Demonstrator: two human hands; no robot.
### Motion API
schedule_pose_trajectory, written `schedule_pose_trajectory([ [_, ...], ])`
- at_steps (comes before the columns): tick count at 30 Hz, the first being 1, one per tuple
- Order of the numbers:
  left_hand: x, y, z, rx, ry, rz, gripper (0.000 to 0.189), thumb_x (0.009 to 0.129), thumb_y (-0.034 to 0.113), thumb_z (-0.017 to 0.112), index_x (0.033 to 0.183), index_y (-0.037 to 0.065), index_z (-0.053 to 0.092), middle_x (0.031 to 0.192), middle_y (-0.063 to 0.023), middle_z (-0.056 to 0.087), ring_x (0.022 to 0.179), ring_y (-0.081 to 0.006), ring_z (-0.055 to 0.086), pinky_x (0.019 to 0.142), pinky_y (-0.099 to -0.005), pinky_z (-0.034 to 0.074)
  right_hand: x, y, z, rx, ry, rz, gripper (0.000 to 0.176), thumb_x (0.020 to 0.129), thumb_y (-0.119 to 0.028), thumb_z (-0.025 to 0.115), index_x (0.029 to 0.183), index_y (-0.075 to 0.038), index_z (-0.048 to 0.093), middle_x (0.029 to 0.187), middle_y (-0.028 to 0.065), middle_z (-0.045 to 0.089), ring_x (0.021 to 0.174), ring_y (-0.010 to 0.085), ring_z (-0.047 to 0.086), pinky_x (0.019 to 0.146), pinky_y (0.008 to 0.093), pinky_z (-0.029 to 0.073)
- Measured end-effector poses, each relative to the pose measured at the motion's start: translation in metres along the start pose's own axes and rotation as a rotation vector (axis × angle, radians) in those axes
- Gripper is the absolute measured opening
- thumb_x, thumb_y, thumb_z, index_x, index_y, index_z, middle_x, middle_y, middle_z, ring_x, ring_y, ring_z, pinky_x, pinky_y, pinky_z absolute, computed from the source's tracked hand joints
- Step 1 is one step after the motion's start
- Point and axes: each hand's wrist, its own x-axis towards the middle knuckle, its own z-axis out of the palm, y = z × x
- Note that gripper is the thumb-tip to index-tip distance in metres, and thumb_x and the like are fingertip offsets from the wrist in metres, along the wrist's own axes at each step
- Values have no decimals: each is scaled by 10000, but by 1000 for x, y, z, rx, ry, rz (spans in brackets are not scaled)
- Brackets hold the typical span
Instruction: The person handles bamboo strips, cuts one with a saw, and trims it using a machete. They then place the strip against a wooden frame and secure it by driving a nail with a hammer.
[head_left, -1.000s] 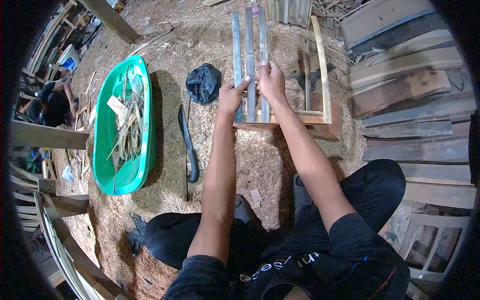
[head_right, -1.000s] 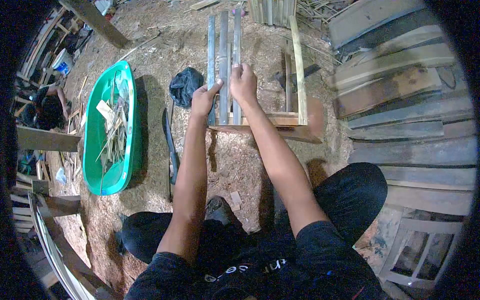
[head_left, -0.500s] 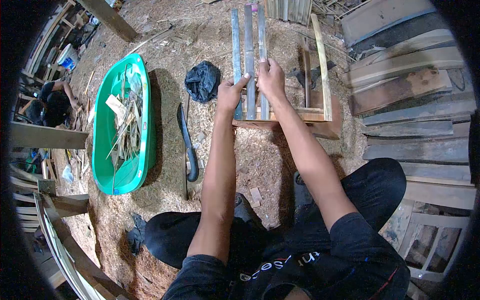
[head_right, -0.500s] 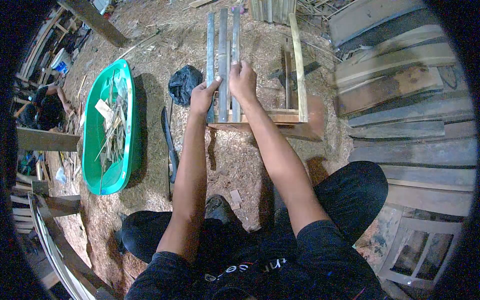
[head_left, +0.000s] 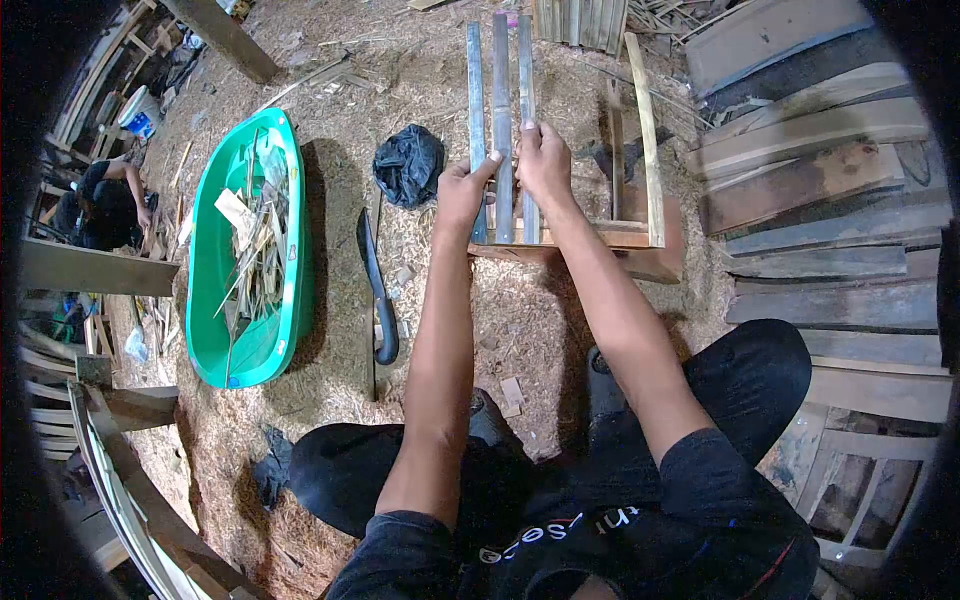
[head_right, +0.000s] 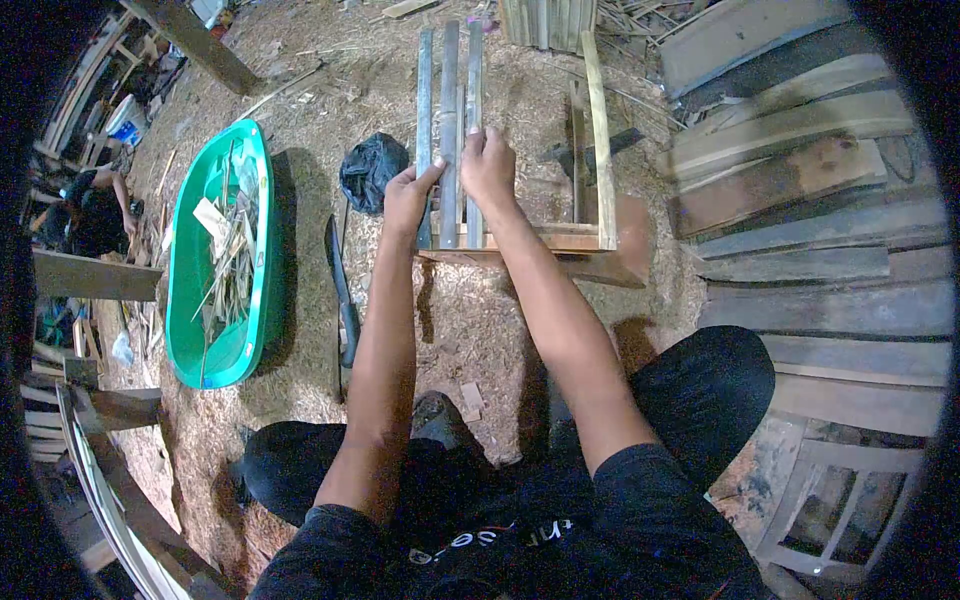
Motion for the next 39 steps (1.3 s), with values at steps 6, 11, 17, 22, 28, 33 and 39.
schedule_pose_trajectory([
  [6,-3,5,1,-27,-1,-10,300,887,321,738,872,21,737,757,-18,680,626,-81,595,541,-245,480,-1,1,0,42,23,-7,343,995,-284,487,900,25,600,828,274,641,835,474,631,750,529,476],
  [11,-7,8,2,0,15,2,301,888,323,737,871,23,736,740,-13,667,617,-81,593,538,-246,476,-3,-2,-3,17,26,-44,345,996,-284,488,906,29,600,826,273,642,829,466,635,741,511,479],
  [17,8,-14,-3,-63,36,27,429,965,396,633,871,-11,729,719,-40,664,587,-101,589,554,-258,481,-1,-1,-2,55,8,-10,350,994,-292,495,898,28,599,812,273,641,820,458,639,732,510,479],
  [22,-5,7,1,72,136,43,594,1021,487,480,871,-28,735,716,-49,661,604,-123,581,584,-284,468,-1,-1,-2,50,15,-9,370,989,-316,509,882,26,597,804,273,639,816,461,638,726,510,481],
  [28,0,-2,-1,65,149,63,635,1027,515,437,874,-21,742,702,-57,661,618,-128,587,590,-291,461,0,2,-1,24,22,-18,361,981,-313,515,871,21,596,801,275,638,806,466,634,707,514,477],
  [33,0,-2,-2,62,143,20,638,1026,521,433,886,-20,740,709,-66,666,620,-131,591,587,-293,463,0,2,0,63,18,-12,363,978,-306,511,852,24,594,779,271,634,786,455,639,696,509,473],
  [39,-3,1,-1,61,141,45,609,1027,498,453,855,-17,728,701,-54,656,609,-127,579,579,-294,457,0,0,-1,48,21,-7,369,979,-311,513,841,22,596,751,255,631,761,437,648,694,503,478],
])
